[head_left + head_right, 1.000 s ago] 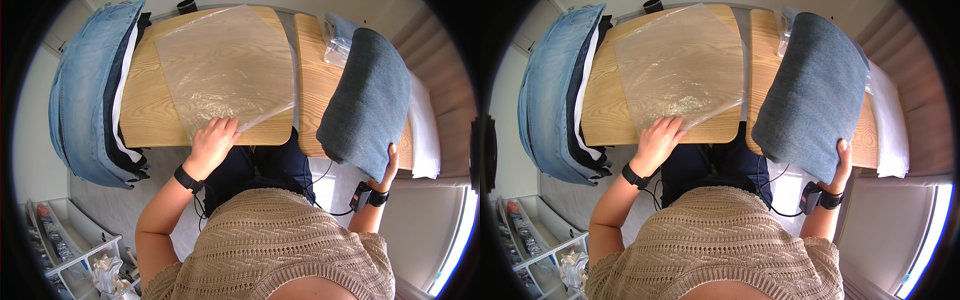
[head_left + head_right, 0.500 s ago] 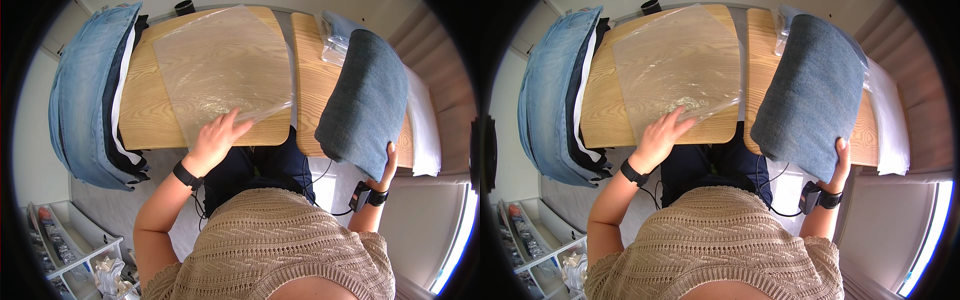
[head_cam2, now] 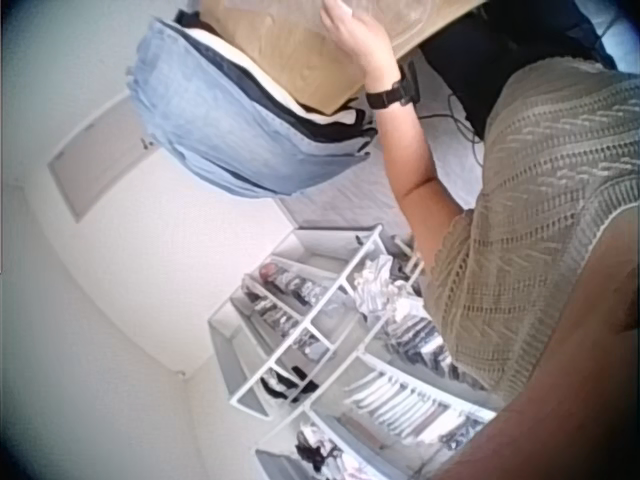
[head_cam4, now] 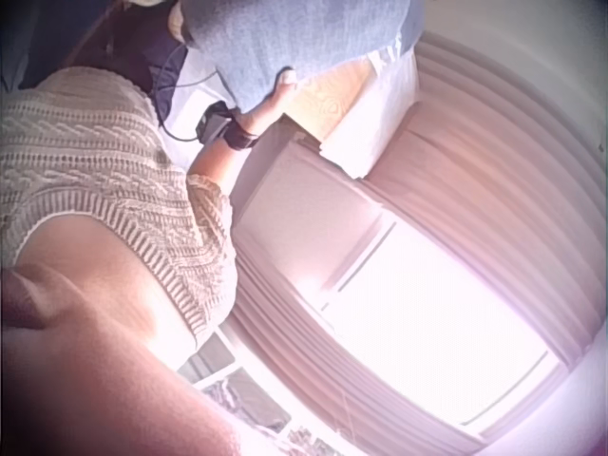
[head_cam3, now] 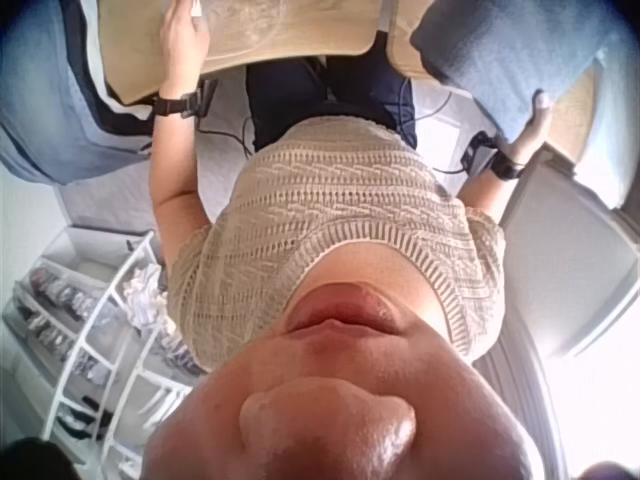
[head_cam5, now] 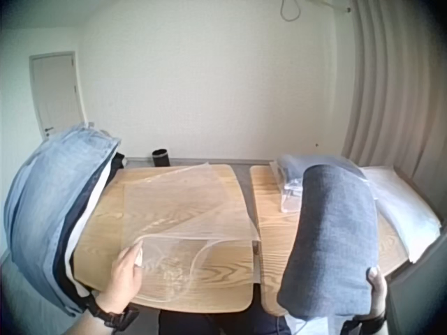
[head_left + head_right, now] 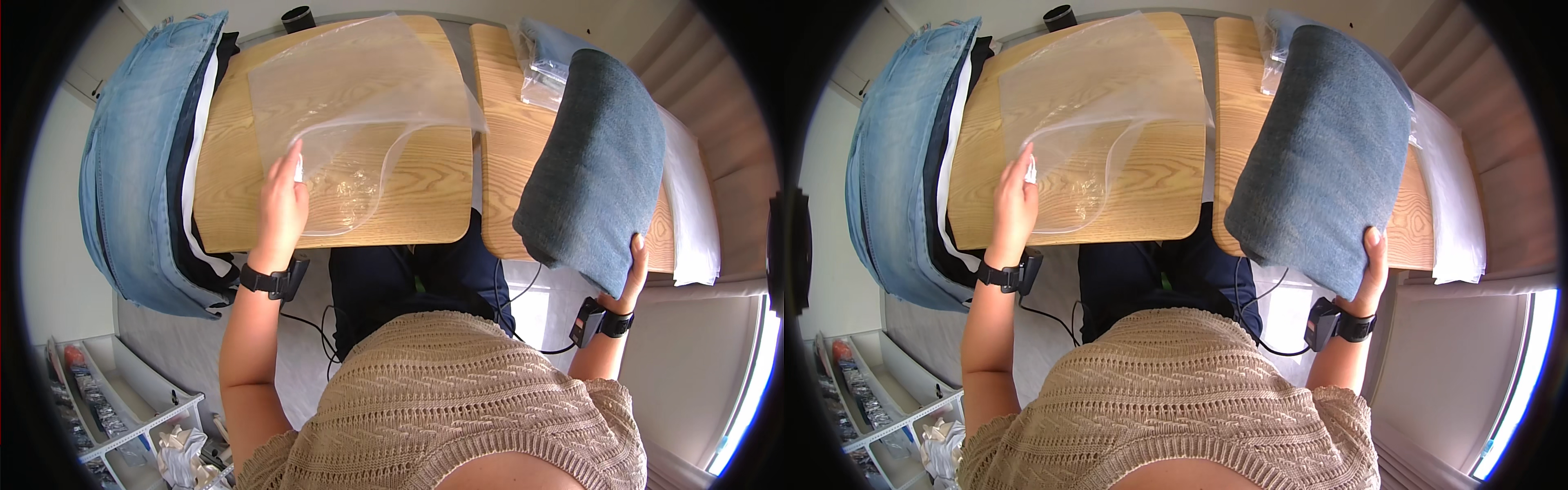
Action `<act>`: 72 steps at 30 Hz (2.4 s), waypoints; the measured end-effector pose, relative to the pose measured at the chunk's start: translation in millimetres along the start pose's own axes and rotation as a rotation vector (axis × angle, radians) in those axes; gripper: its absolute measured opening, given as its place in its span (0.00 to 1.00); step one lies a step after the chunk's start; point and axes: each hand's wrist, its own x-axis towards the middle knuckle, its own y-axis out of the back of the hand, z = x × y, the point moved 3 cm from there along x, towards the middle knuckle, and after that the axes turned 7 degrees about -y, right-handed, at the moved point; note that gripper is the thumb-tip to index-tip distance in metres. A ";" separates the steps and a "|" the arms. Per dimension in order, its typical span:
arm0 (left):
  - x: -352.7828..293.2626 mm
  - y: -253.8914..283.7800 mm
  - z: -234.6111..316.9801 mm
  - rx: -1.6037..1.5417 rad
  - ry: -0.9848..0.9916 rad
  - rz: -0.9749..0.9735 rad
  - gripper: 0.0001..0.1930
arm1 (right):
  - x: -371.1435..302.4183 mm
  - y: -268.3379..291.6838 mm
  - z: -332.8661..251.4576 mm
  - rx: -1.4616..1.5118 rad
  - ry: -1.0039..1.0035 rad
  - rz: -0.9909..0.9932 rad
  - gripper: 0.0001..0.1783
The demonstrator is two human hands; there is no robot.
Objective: Fold a pair of denim jeans and place them into a plastic shipping bag.
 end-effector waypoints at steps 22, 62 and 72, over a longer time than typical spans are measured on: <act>56.6 19.5 55.0 0.086 -0.145 -0.042 0.25 | -28.4 -151.5 -11.7 -1.052 0.484 -0.694 0.27; 18.4 36.7 123.4 0.036 -0.383 -0.253 0.35 | 111.9 -297.9 20.6 -1.508 0.444 -0.623 0.23; -45.8 22.4 99.2 0.076 -0.348 -0.303 0.32 | 59.2 -253.5 73.3 -1.773 1.178 -0.304 0.21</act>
